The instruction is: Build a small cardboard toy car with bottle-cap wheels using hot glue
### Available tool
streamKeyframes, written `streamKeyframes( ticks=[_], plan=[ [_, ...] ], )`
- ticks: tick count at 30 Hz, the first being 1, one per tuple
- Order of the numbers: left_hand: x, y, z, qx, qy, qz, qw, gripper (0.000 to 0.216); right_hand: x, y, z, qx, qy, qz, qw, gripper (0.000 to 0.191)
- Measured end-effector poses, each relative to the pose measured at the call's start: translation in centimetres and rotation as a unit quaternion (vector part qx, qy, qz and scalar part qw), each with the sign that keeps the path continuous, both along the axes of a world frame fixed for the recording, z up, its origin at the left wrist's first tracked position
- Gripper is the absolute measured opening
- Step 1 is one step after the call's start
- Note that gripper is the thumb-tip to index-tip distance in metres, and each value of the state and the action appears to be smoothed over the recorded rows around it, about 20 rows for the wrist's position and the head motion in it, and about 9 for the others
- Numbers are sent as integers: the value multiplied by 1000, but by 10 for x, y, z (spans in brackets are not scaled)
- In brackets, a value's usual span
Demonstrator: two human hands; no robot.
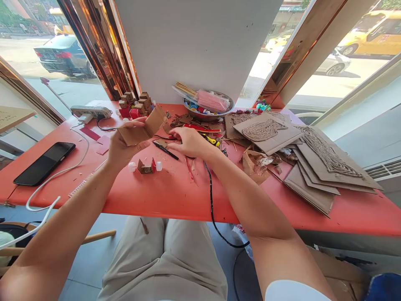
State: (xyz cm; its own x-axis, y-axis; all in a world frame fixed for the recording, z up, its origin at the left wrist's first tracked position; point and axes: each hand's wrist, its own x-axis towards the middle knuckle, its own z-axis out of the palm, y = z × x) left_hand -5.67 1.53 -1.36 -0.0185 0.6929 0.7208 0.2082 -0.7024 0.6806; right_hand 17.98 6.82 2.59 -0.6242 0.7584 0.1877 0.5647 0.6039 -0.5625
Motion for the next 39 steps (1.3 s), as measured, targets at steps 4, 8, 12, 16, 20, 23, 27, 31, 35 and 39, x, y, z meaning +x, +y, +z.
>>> streamKeyframes(
  ticks=[4,8,12,16,20,23,27,31,35,39],
  plan=[
    [6,-4,-1,-17,45,-36,998,53,-26,-15,-10,-73,233,37,969,26],
    [4,-5,1,-90,49,-83,991,88,-34,-20,-17,-47,279,-48,958,11],
    [-1,-8,9,-210,-5,-191,959,107,-28,-16,-17,32,271,-100,957,10],
    [2,-14,15,-299,-97,-237,919,91,-24,-12,-22,118,243,-76,960,18],
    [4,-17,14,-349,-171,-229,892,60,-20,-14,-27,213,232,-31,949,25],
    [1,-16,13,-352,-212,-212,886,42,-17,-16,-28,254,224,7,941,34],
    [1,-12,13,-342,-262,-191,882,18,-15,-18,-29,262,194,82,942,44],
    [6,-13,18,-355,-284,-195,869,17,-17,-20,-32,269,170,106,942,47],
    [6,-13,19,-378,-305,-191,853,34,-20,-22,-30,271,172,108,941,45],
    [2,-10,15,-370,-271,-179,870,35,-22,-22,-25,248,152,122,949,37]
  ],
)
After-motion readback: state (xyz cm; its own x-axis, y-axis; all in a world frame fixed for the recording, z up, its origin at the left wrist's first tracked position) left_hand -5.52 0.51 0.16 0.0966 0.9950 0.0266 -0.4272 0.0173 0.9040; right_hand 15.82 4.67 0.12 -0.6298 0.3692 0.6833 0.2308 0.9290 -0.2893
